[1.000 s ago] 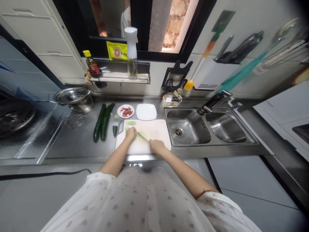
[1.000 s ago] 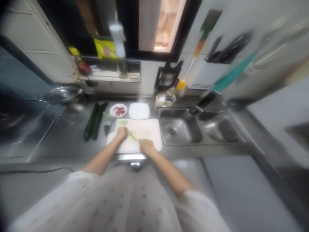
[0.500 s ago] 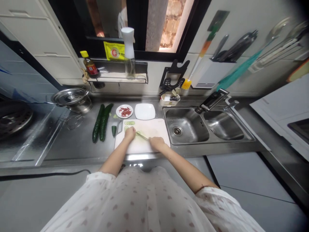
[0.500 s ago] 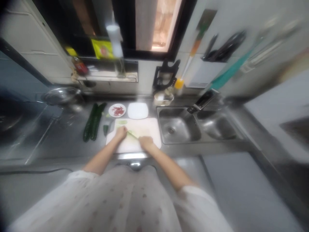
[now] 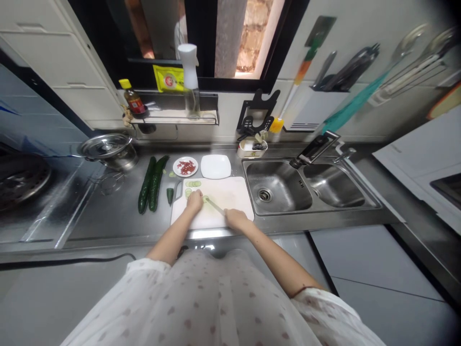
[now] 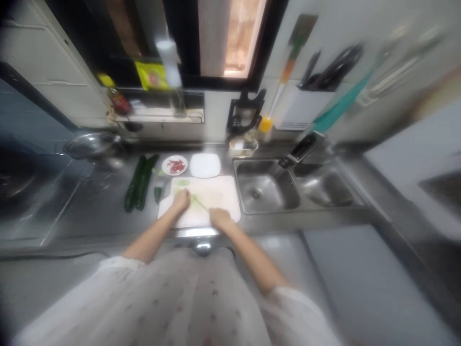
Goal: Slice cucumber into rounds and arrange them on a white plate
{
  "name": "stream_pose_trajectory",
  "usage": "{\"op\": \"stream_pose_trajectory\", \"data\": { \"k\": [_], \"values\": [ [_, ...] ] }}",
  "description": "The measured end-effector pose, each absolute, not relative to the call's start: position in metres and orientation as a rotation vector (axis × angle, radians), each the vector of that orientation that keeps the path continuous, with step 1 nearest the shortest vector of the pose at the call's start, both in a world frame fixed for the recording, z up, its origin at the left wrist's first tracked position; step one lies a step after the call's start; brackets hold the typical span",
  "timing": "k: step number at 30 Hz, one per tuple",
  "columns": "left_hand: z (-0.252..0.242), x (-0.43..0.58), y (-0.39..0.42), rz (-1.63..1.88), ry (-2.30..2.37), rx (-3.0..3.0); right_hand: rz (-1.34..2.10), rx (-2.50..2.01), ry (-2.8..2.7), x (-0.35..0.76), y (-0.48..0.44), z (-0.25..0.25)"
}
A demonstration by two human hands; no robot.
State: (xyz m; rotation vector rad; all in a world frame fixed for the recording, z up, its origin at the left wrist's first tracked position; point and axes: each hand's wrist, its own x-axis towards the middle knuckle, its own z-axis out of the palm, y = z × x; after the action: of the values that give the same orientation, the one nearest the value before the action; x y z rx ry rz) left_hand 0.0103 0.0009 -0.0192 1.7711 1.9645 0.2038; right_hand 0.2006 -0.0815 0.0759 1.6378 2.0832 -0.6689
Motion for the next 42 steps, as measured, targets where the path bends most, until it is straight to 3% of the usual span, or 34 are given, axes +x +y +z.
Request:
{"op": "stream_pose_trajectory", "data": {
  "k": [24, 42],
  "values": [
    [-0.017, 0.018, -0.016, 0.26, 1.937, 1.858, -0.732, 1.706, 2.066, 0.22, -0.102, 0.071],
    [-0.006, 0.007, -0.029, 0.541, 1.976, 1.497, -0.804, 2.183, 2.03, 0.241, -0.09, 0.049]
  ]
}}
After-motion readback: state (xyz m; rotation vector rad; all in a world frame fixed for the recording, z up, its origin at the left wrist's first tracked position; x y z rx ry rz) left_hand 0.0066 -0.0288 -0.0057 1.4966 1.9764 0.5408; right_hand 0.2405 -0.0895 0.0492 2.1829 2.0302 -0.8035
